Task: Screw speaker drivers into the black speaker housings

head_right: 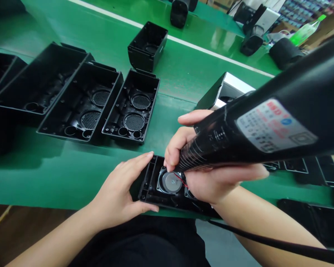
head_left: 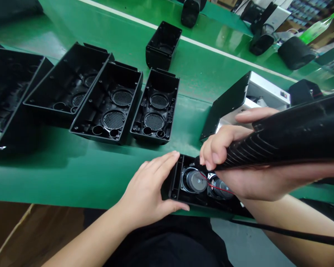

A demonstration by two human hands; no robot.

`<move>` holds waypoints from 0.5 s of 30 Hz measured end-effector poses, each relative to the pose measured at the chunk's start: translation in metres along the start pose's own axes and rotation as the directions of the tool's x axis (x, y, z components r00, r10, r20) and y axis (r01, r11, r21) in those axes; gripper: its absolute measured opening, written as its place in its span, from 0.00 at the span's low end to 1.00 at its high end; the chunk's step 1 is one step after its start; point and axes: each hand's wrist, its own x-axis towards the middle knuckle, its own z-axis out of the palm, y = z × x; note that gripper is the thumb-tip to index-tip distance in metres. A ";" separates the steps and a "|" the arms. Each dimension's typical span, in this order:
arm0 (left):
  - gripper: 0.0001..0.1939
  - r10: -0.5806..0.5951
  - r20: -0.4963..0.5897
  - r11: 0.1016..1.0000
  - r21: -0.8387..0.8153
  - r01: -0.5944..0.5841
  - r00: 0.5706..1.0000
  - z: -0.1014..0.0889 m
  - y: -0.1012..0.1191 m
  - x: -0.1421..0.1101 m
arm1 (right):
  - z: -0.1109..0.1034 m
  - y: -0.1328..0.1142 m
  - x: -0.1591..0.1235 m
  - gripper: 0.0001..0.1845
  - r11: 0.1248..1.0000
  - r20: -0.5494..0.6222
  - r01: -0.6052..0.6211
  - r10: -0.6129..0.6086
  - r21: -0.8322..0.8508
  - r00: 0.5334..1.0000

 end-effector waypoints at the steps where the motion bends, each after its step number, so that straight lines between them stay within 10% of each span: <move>1: 0.62 0.002 -0.004 1.000 -0.006 -0.002 1.000 0.000 0.000 0.000 | 0.002 0.001 0.001 0.38 1.000 -0.016 0.022 -0.022 0.010 1.000; 15: 0.56 0.013 -0.053 0.999 0.053 -0.011 0.999 -0.003 -0.003 0.003 | -0.016 0.041 -0.011 0.35 0.976 0.204 0.103 -0.142 0.191 0.969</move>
